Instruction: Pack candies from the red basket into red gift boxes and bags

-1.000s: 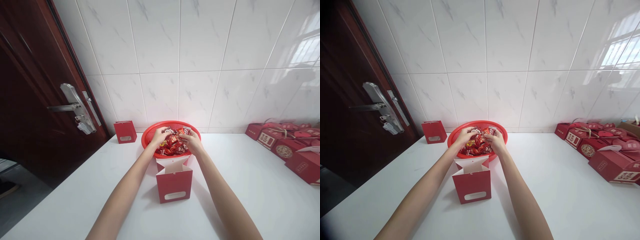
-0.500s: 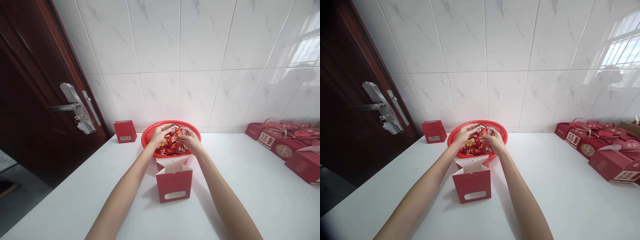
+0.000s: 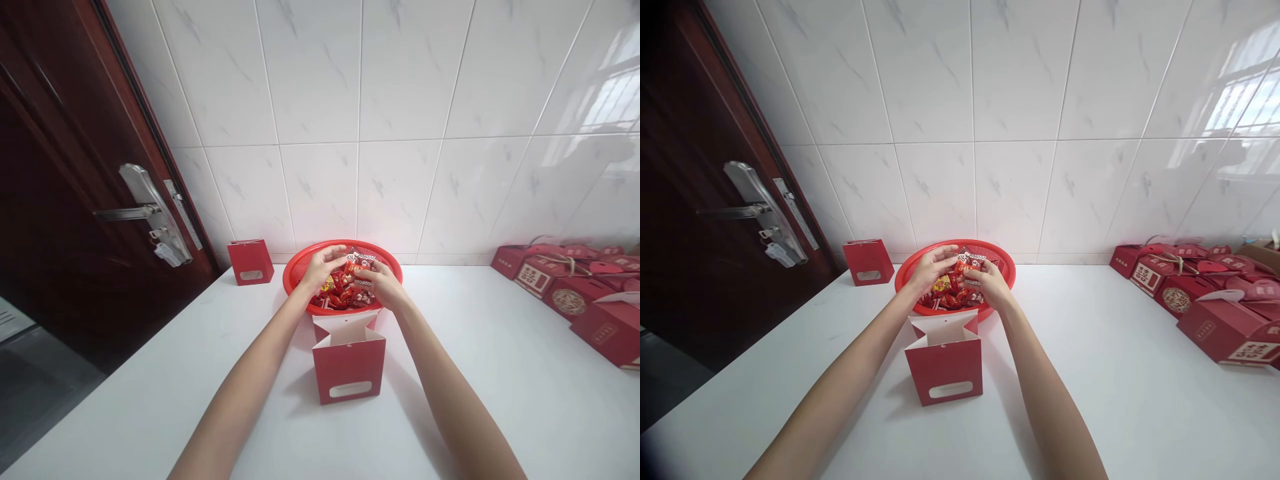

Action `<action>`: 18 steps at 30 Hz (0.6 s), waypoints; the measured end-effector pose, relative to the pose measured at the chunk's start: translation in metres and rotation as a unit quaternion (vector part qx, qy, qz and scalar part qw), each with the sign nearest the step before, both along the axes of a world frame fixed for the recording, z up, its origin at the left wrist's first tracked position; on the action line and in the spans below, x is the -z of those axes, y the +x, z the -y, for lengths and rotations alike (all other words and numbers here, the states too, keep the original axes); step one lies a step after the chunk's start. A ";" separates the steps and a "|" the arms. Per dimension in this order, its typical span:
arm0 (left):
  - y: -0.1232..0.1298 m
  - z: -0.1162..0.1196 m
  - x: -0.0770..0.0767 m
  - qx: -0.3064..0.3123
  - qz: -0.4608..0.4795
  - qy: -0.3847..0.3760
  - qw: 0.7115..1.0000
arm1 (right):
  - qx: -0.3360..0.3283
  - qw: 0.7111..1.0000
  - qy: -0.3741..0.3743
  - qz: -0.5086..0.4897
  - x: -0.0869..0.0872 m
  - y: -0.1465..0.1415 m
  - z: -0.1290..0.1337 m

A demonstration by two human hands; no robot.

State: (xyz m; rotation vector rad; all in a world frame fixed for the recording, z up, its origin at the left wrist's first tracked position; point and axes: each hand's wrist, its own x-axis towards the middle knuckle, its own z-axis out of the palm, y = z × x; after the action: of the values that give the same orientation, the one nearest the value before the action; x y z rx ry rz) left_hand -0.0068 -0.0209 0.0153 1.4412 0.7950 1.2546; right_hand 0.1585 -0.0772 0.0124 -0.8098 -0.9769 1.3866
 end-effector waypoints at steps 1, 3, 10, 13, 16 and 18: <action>0.000 0.000 0.000 -0.003 -0.003 0.001 1.000 | -0.002 1.000 -0.002 0.000 -0.001 0.000 0.001; 0.000 0.001 0.000 -0.008 -0.013 0.003 1.000 | -0.006 1.000 -0.007 0.000 -0.003 0.000 0.002; 0.003 -0.002 -0.002 -0.059 -0.098 0.007 0.993 | 0.012 1.000 -0.011 -0.012 -0.002 -0.001 0.001; 0.001 -0.007 0.001 -0.117 -0.186 -0.006 0.976 | 0.032 0.999 -0.007 -0.033 0.001 0.000 -0.004; -0.001 -0.008 0.006 -0.150 -0.312 -0.021 0.938 | 0.042 0.998 -0.006 -0.056 0.003 0.002 -0.008; -0.003 -0.007 0.009 -0.141 -0.397 -0.028 0.906 | 0.047 0.996 -0.005 -0.071 0.004 0.004 -0.010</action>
State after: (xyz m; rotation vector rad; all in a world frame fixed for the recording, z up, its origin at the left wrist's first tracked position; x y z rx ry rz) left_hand -0.0094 -0.0143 0.0068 1.8524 1.6161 0.7998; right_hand 0.1623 -0.0673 0.0085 -0.7448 -0.8120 1.3500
